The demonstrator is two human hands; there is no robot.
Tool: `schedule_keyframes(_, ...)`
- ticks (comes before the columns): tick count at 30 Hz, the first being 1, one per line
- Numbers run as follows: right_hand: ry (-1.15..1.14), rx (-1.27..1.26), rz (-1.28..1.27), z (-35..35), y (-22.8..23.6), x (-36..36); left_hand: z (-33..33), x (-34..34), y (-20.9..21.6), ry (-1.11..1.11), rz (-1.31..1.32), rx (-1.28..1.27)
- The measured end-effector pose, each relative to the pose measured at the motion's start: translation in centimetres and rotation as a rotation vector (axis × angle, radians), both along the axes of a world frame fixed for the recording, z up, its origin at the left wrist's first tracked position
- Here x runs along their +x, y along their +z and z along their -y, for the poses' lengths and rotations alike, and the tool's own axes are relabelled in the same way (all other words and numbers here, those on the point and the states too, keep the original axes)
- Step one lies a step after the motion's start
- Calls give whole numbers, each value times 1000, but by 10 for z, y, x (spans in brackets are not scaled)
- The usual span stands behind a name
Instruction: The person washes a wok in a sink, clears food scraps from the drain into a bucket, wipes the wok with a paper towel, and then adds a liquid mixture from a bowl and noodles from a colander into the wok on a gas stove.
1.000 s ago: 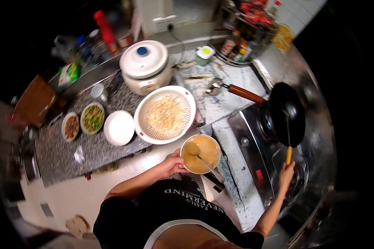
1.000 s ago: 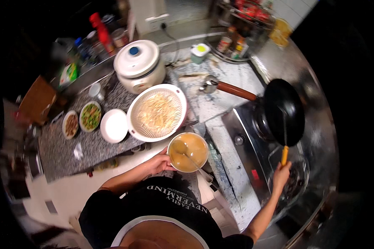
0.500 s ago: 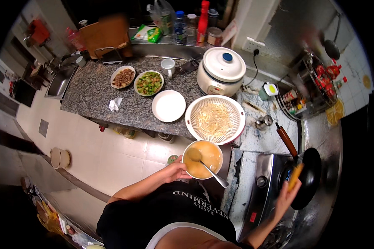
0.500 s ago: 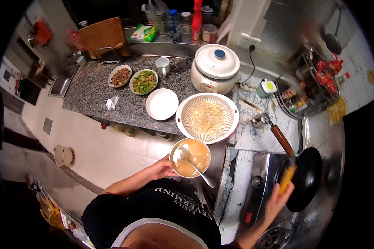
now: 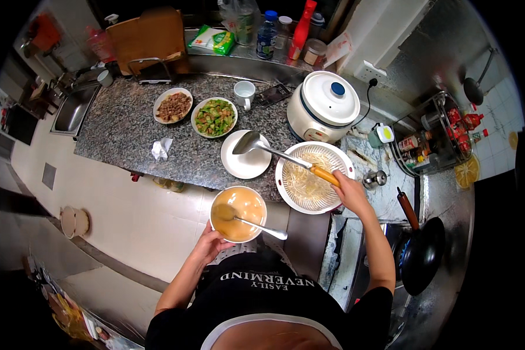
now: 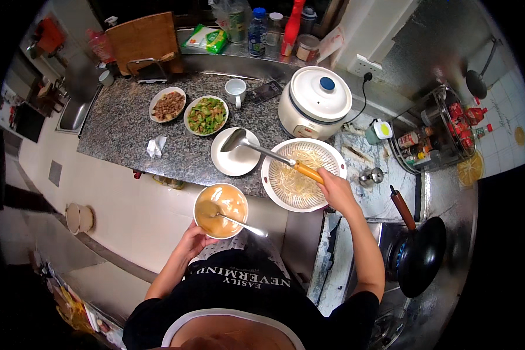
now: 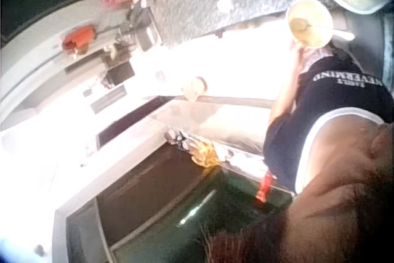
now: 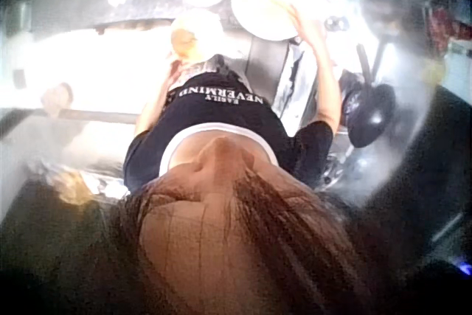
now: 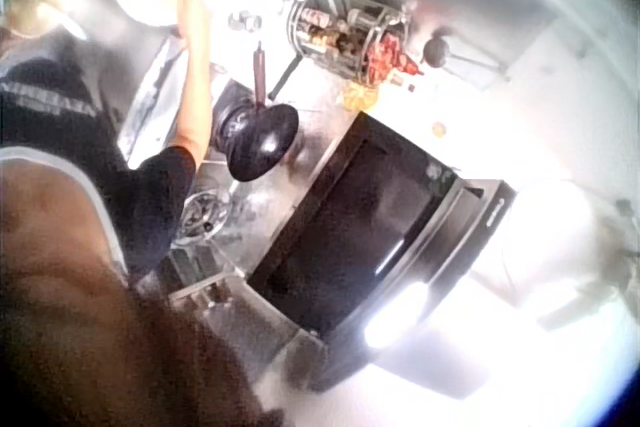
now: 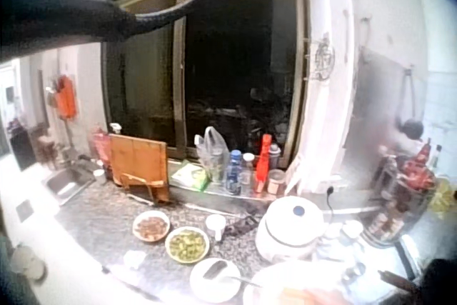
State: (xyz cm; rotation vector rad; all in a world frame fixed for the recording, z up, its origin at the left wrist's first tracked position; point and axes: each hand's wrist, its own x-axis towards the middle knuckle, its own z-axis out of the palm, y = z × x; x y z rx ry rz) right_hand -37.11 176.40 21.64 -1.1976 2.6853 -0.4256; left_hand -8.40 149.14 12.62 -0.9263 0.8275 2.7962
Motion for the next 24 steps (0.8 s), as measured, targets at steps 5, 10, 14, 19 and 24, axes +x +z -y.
schedule_keyframes(5,64,62,76,20,-8,-20,15,-3,-3,49,5,29)
schedule_keyframes(10,90,-10,22,30,-23,-31,22,-15,0,28,8,15)
schedule_keyframes(14,13,6,-36,29,-44,-46,25,-25,2,-28,5,12)
schedule_keyframes(19,-66,31,-52,26,-64,-50,22,-30,3,-52,-16,24)
schedule_keyframes(24,-75,-32,-136,22,-75,-52,16,-43,13,-128,-18,-73)
